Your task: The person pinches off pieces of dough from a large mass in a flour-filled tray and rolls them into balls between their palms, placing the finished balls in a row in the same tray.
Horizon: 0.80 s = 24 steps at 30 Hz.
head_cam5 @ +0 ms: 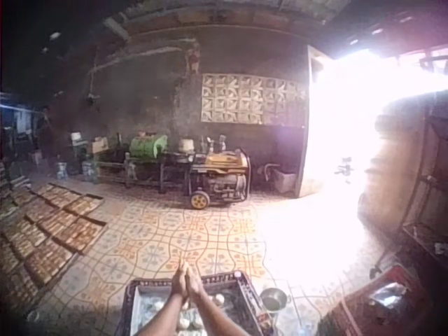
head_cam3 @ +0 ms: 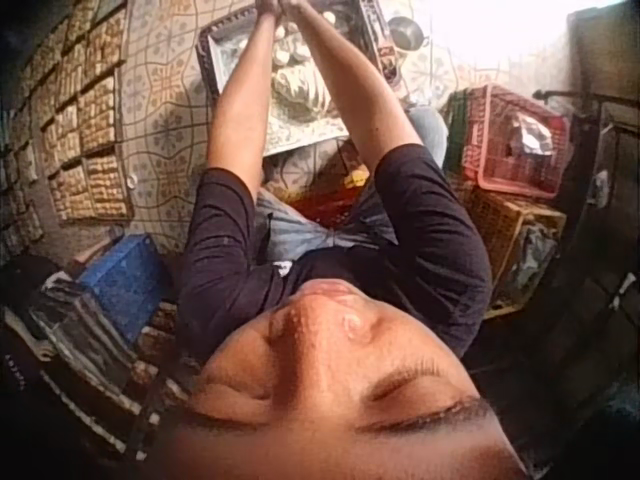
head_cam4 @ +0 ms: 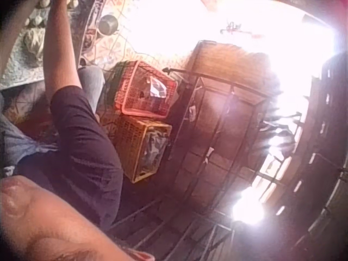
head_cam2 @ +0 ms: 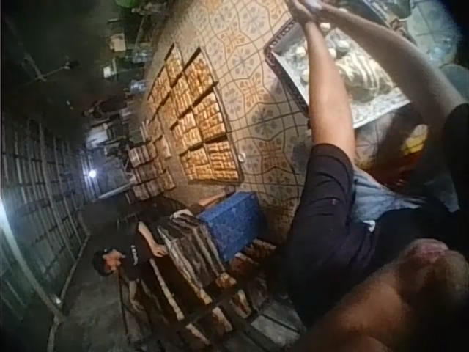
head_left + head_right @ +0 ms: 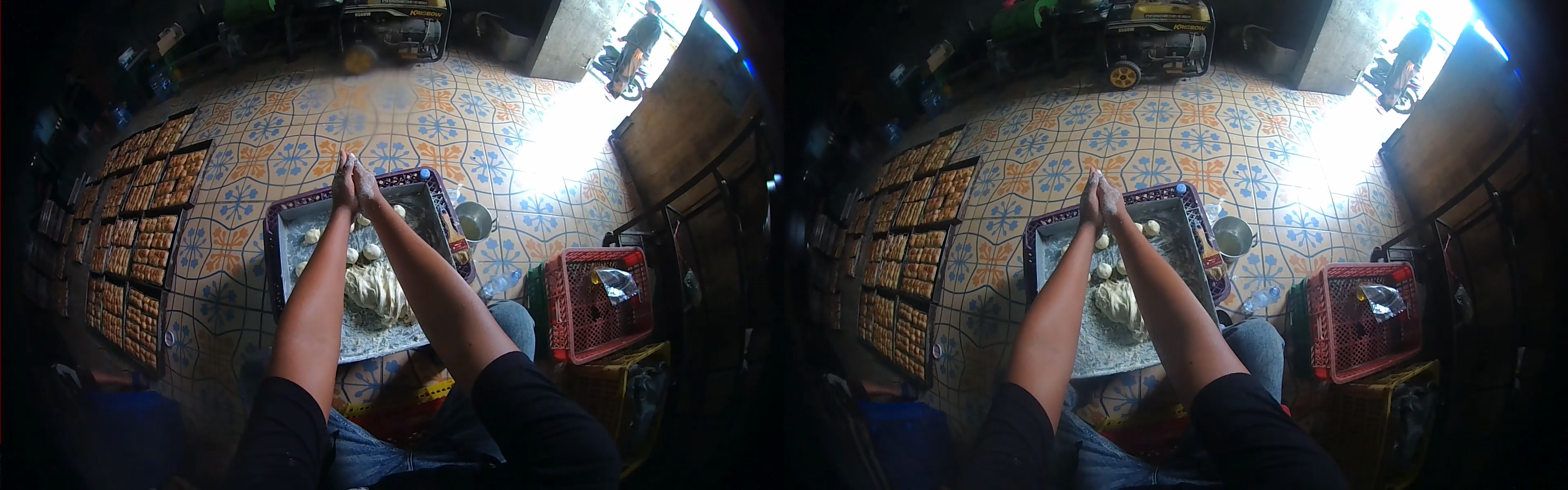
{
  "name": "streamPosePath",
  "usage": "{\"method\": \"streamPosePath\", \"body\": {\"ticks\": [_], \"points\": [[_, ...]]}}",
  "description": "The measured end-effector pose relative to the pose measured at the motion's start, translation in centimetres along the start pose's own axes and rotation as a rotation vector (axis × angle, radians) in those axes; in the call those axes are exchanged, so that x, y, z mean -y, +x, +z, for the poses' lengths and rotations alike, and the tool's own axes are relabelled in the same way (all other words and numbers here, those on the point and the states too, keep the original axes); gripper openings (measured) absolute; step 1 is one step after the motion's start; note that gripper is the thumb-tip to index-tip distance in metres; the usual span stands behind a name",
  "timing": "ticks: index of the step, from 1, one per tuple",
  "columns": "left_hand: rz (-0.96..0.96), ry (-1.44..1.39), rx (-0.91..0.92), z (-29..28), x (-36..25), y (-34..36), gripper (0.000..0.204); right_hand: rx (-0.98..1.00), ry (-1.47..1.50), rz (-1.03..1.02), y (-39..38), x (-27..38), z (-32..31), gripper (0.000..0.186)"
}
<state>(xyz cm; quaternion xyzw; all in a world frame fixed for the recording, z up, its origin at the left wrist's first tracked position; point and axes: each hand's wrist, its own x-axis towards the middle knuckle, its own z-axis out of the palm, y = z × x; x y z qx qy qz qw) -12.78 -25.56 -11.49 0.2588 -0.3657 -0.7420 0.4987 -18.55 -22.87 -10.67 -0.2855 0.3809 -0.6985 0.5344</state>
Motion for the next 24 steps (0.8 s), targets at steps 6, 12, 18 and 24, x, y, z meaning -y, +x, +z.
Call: {"method": "streamPosePath", "body": {"ticks": [6, 12, 18, 24], "points": [[0.126, 0.208, -0.103, 1.0, -0.2, -2.0, 0.062, -0.052, -0.049, 0.050, -1.4, -0.3, -0.4, 0.052], [-0.240, 0.547, -0.115, 4.1, -2.8, -1.0, 0.075, 0.035, -0.760, 0.082, 2.2, 1.9, -3.1, 0.050], [-0.175, 0.362, -0.138, 7.4, -3.9, -1.6, 0.077, -0.003, -0.711, -0.052, 3.3, 2.5, -4.0, 0.053], [0.067, 0.489, -0.042, 1.2, -5.5, -0.2, 0.073, 0.018, -0.901, -0.203, 3.1, 1.6, 1.4, 0.055]]}}
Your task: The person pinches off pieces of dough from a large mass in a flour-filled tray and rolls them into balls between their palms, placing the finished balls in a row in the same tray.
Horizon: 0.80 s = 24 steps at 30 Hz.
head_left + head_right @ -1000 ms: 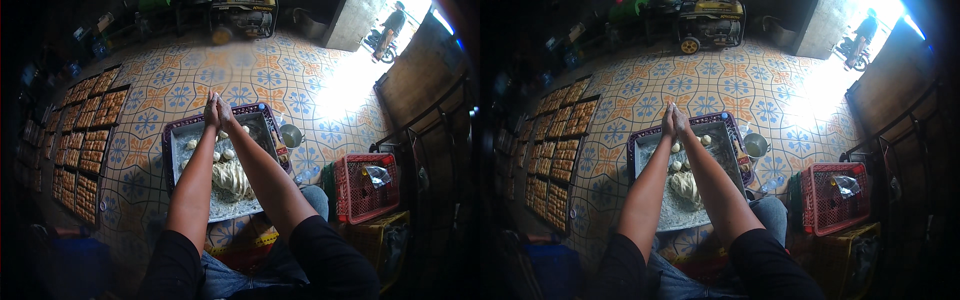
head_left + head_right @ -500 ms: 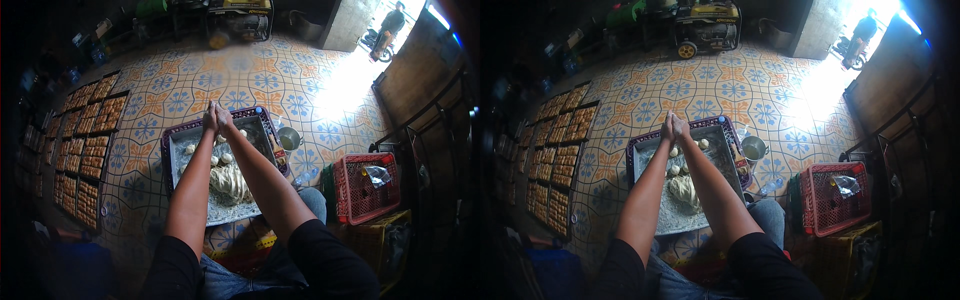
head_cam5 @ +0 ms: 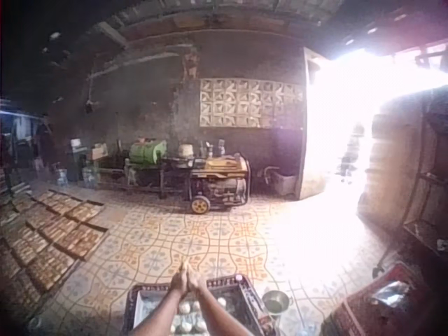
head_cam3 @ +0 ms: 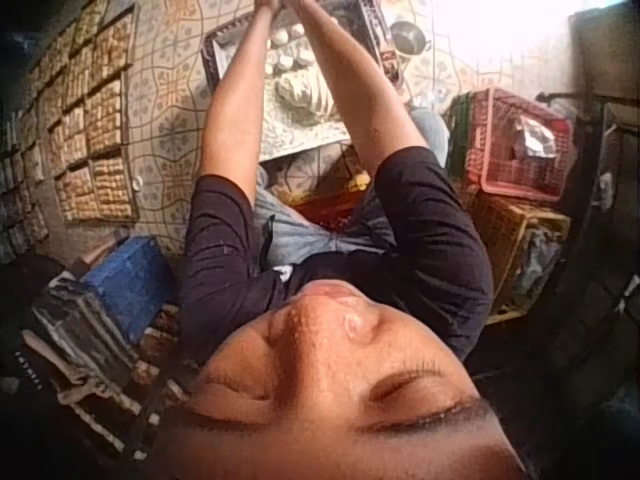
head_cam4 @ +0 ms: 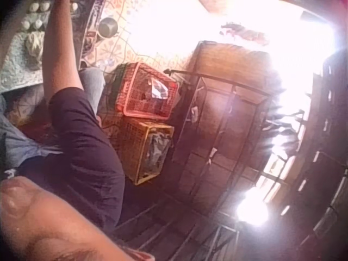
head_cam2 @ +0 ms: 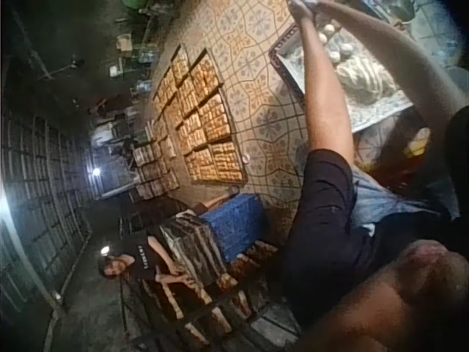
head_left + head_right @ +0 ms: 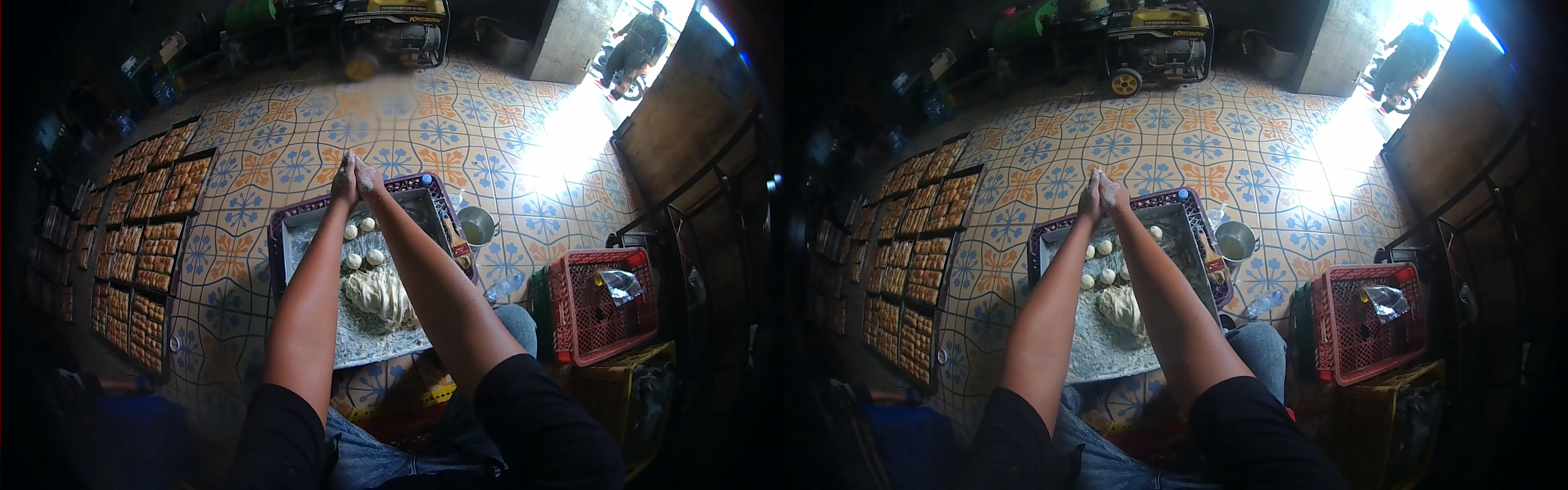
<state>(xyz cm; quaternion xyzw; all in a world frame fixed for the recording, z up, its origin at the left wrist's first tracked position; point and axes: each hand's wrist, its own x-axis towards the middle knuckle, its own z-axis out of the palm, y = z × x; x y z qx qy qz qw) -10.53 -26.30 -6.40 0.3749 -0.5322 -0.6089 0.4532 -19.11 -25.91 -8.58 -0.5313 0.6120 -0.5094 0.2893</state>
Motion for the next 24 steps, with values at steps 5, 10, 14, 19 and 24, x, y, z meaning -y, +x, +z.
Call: {"method": "streamPosePath", "body": {"ticks": [5, 10, 14, 19, 24], "points": [[-0.046, -0.018, 0.078, 2.7, 2.0, 0.1, 0.071, 0.020, -0.027, 0.044, -0.3, -2.7, -3.1, 0.053], [-0.077, -0.066, 0.047, -0.2, 5.2, 0.4, 0.071, 0.054, 0.316, 0.219, -4.1, 0.9, -2.7, 0.055], [-0.143, -0.045, 0.029, 0.2, 5.3, -0.3, 0.070, 0.017, 0.035, 0.082, -4.5, 0.7, -3.2, 0.057], [-0.094, -0.040, 0.096, 4.3, 3.1, -1.7, 0.069, -0.102, -0.105, -0.014, -3.4, -2.4, -4.8, 0.057], [-0.096, -0.024, 0.032, 2.0, 1.1, -3.1, 0.070, -0.096, -0.029, 0.024, -4.6, 0.9, -2.8, 0.056]]}}
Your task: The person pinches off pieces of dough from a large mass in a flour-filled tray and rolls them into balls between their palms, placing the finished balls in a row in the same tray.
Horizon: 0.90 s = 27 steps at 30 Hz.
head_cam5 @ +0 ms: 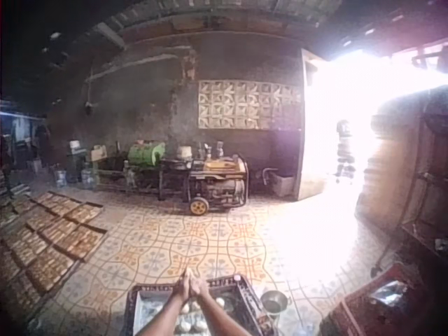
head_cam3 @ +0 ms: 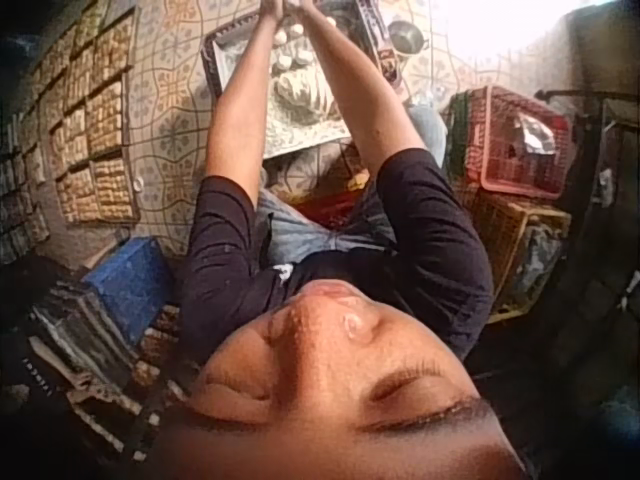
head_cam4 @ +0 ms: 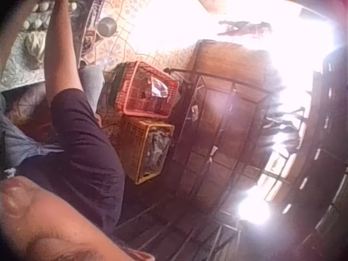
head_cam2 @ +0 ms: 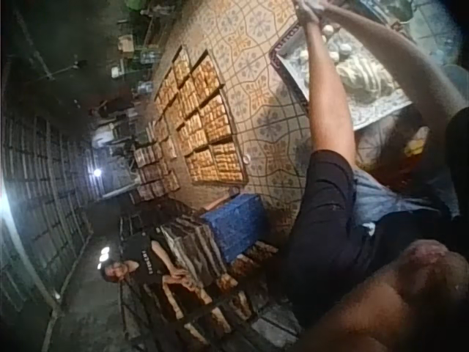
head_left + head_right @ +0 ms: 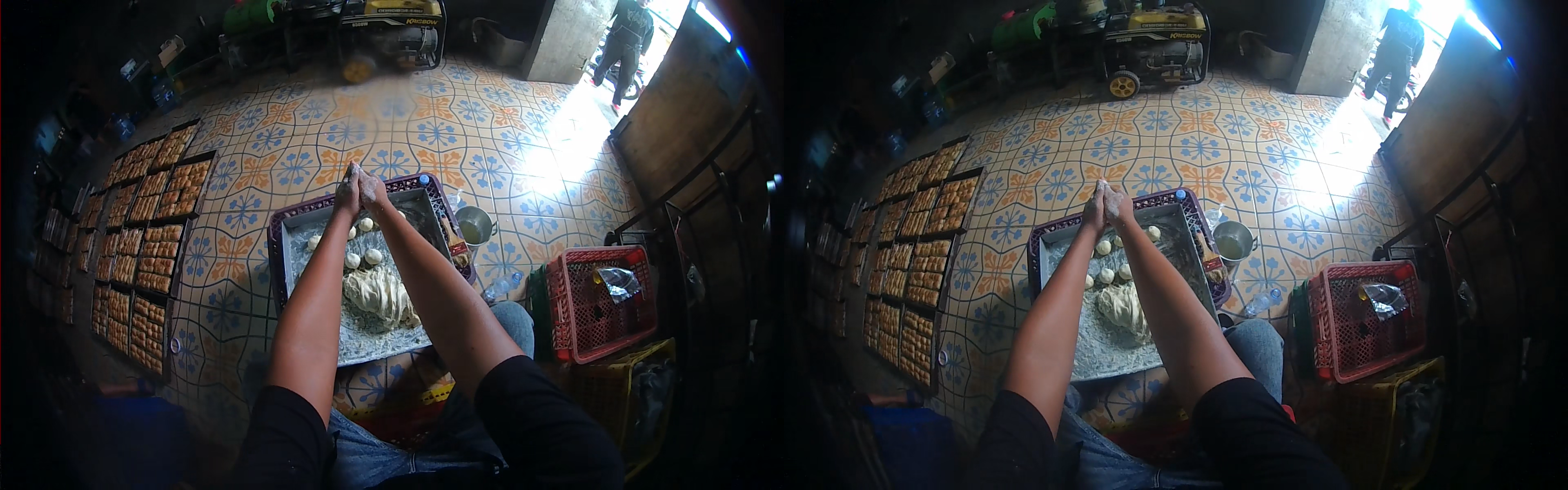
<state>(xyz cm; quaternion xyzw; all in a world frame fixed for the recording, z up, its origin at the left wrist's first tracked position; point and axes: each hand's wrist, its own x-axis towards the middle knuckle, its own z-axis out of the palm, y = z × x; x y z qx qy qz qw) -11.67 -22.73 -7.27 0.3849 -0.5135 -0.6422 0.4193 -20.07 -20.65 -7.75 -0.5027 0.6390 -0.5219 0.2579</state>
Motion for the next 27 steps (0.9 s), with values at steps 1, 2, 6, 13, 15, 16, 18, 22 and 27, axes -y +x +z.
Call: {"method": "streamPosePath", "body": {"ticks": [1, 2, 6, 13, 15, 16, 18, 22, 27], "points": [[-0.007, 0.002, -0.003, 0.0, -0.5, -0.7, 0.070, 0.004, 0.002, 0.006, -0.5, 0.5, 0.0, 0.056], [-0.085, -0.021, 0.014, 1.4, -0.9, -1.7, 0.070, 0.013, 0.055, 0.122, -1.0, -0.1, -0.9, 0.054], [-0.081, -0.231, 0.091, 4.2, -1.4, -4.8, 0.071, -0.046, 0.131, 0.112, -2.7, 0.6, -3.7, 0.047], [-0.306, -0.821, -0.010, -0.7, -1.4, -16.4, 0.086, 0.063, -0.306, -0.275, -18.6, 8.3, -3.8, 0.038], [-0.419, -0.833, 0.028, 2.4, -3.2, -19.5, 0.086, -0.026, -0.349, -0.289, -18.0, 7.9, -5.7, 0.038], [-0.465, -0.834, 0.011, 4.0, -5.0, -21.1, 0.087, -0.096, -0.372, -0.318, -17.5, 7.8, -6.1, 0.038], [-0.405, -0.788, -0.030, 3.0, -4.0, -21.7, 0.095, -0.042, -0.224, -0.327, -17.8, 8.1, -5.7, 0.041], [-0.259, -0.935, 0.238, 2.1, -5.8, -23.3, 0.108, 0.211, 0.007, -0.515, -21.9, 9.7, -6.7, 0.044], [-0.416, -0.835, 0.109, 3.8, -7.0, -24.2, 0.097, 0.062, -0.033, -0.580, -17.2, 8.0, -8.9, 0.031]]}}
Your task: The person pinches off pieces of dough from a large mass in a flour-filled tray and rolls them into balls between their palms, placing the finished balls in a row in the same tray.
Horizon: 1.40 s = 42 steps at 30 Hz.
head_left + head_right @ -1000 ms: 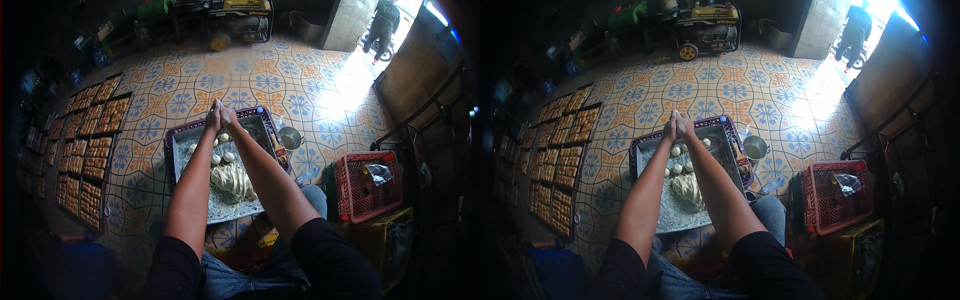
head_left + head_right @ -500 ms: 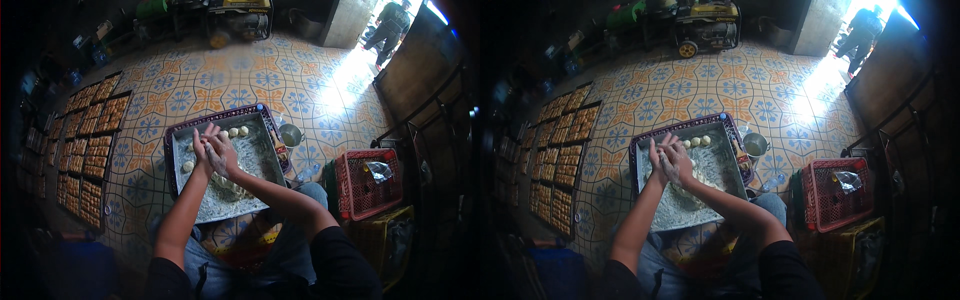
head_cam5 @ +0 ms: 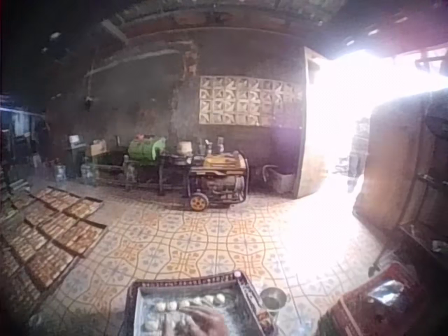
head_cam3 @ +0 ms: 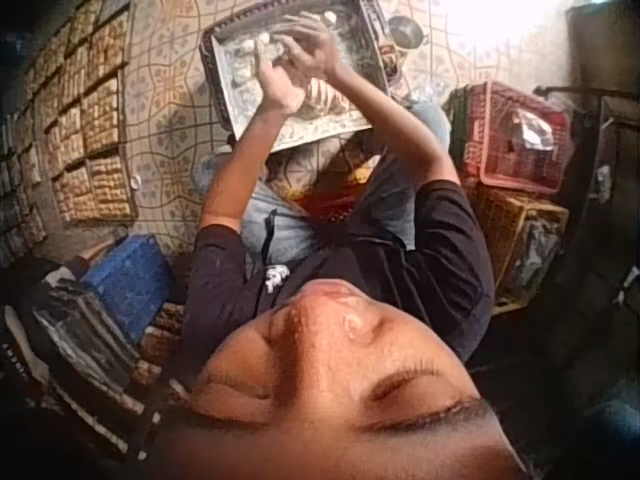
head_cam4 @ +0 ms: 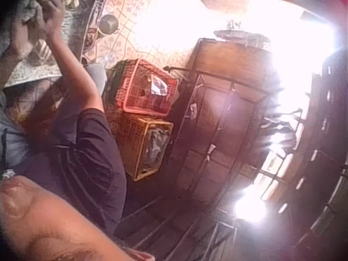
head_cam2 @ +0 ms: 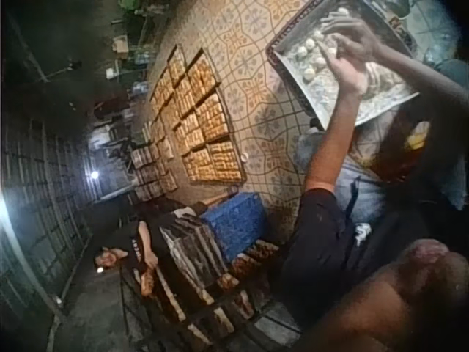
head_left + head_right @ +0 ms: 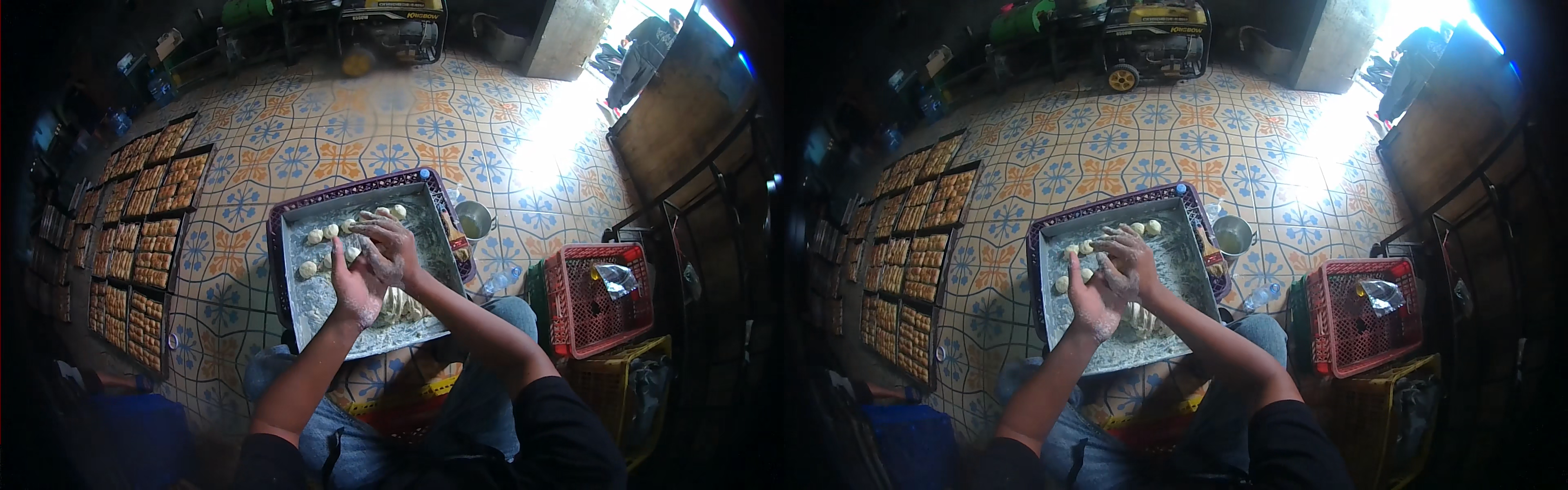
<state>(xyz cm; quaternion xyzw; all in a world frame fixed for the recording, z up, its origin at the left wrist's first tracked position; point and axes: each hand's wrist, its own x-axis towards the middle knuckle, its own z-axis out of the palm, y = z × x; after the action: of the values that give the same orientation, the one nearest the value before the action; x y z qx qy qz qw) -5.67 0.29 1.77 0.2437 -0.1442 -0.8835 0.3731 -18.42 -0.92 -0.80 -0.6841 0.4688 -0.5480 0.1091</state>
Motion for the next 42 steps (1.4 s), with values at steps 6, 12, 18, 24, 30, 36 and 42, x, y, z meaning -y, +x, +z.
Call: {"method": "streamPosePath", "body": {"ticks": [6, 12, 18, 24, 30, 36, 42], "points": [[0.091, 0.044, 0.128, -2.4, 1.0, 1.6, 0.089, 0.084, 0.093, -0.185, -1.6, -0.9, 1.8, 0.021], [0.252, 0.295, -0.034, -2.9, 2.3, 4.5, 0.081, -0.167, 0.225, 0.353, -0.8, -0.2, 2.3, 0.031], [0.578, 0.721, 0.107, -5.4, -2.6, 8.4, 0.082, -0.100, 0.905, 0.583, -0.8, 0.0, 6.4, 0.060], [0.373, 0.507, -0.032, -6.8, -2.8, 10.8, 0.074, -0.058, 0.669, 0.509, 2.0, -6.3, 8.7, 0.061], [0.490, 0.350, -0.094, -7.4, -1.4, 8.9, 0.068, -0.035, 0.756, 0.541, -1.3, -1.7, 8.8, 0.065], [0.780, 1.269, 0.253, -0.7, 2.4, 5.3, 0.078, -0.280, 1.367, 0.838, -0.8, -2.6, 1.9, 0.070], [0.866, 1.478, 0.048, -2.2, -2.5, 6.3, 0.063, -0.176, 1.367, 0.956, -2.4, 2.5, 5.4, 0.070]]}}
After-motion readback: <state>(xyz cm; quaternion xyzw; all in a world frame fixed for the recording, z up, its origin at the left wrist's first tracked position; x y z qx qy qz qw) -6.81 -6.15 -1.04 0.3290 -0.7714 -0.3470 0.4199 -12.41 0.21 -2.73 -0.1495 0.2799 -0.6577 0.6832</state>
